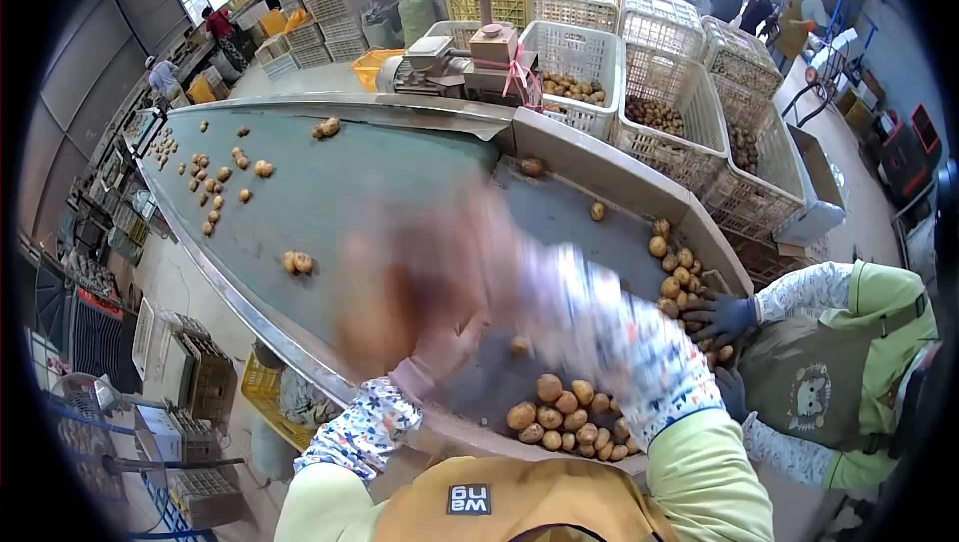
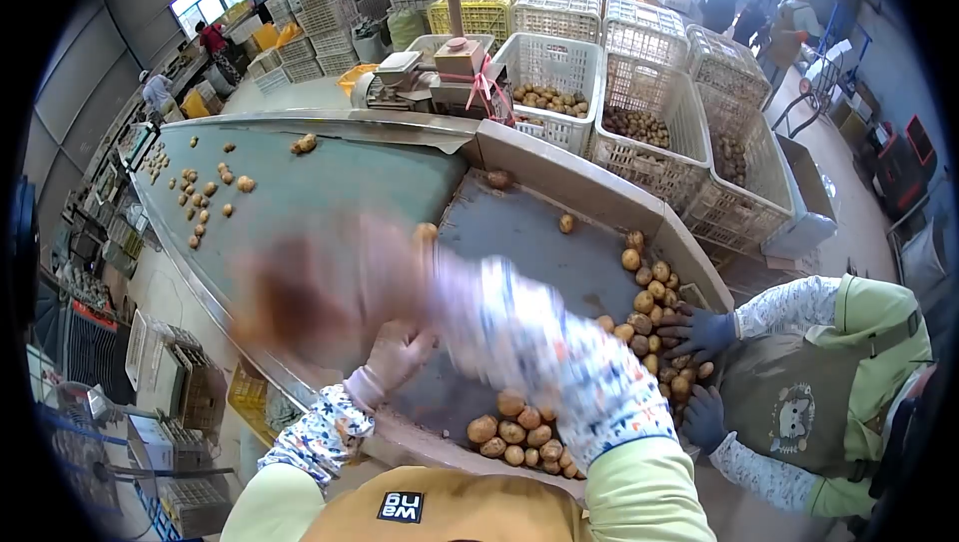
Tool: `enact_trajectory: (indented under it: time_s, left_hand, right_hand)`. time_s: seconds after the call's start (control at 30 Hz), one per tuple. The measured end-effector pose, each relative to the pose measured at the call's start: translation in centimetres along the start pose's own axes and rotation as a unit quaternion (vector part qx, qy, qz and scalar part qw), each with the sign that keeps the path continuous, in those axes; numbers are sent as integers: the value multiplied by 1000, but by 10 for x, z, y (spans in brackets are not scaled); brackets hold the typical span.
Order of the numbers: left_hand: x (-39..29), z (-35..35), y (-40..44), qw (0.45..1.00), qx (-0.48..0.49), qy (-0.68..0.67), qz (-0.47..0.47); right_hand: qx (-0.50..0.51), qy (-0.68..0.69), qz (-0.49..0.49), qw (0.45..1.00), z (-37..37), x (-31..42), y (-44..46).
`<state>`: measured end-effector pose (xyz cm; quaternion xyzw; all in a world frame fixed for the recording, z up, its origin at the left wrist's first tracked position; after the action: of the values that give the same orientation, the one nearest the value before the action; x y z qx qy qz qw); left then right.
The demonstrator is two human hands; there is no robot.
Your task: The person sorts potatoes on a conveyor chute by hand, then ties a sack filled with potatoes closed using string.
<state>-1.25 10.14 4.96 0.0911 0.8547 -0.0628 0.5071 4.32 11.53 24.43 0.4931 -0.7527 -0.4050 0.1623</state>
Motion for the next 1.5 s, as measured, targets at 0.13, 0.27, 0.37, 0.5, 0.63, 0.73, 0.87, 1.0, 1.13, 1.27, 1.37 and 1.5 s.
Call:
enact_trajectory:
  time_s: [0.13, 0.27, 0.37, 0.5, 0.63, 0.73, 0.87, 1.0, 1.13, 1.27, 1.37, 1.5]
  left_hand:
    - [0, 2, -2, 998, 3, 26, 51]
    - [2, 11, -9, 982, 91, 144, 81]
    - [14, 25, -16, 959, 235, 154, 32]
    - [11, 29, -45, 900, 377, 219, -12]
    - [11, 34, -54, 859, 435, 267, -33]
    - [4, 41, -63, 846, 460, 269, -25]
    - [1, 60, -84, 784, 576, 219, -75]
    - [-21, 83, -106, 773, 627, 78, 53]
    - [-41, 50, -59, 880, 341, 247, 220]
    - [-44, 14, -38, 926, 235, 225, 191]
    - [-48, 26, -44, 906, 293, 236, 193]
    - [-44, 29, -54, 903, 332, 213, 170]
  right_hand:
    - [11, -194, 142, 971, 59, -82, 15]
    - [284, 74, 186, 938, 81, -25, -104]
    - [316, 31, 399, 860, 65, -53, -236]
    - [400, 62, 459, 791, 28, 66, -308]
    - [276, 167, 469, 822, 0, 96, -300]
    - [221, 8, 602, 767, -58, 65, -321]
    - [298, 314, 565, 703, -17, 137, -328]
    - [240, 208, 560, 766, -3, 110, -290]
    - [102, 134, 540, 825, -20, 61, -283]
    - [153, -155, 633, 743, -82, 18, -348]
    - [345, -69, 603, 716, -39, 86, -364]
    - [272, 163, 516, 796, -28, 129, -295]
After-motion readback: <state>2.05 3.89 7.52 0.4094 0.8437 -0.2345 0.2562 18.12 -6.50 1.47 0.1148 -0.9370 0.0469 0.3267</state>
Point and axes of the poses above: each hand's wrist, its own y-axis towards the middle knuckle, its own z-axis out of the palm, x = y × z, the point moved 9 cm from there along y, towards the middle knuckle, and after that the axes turned 5 degrees about -y, right-handed, at the moved point
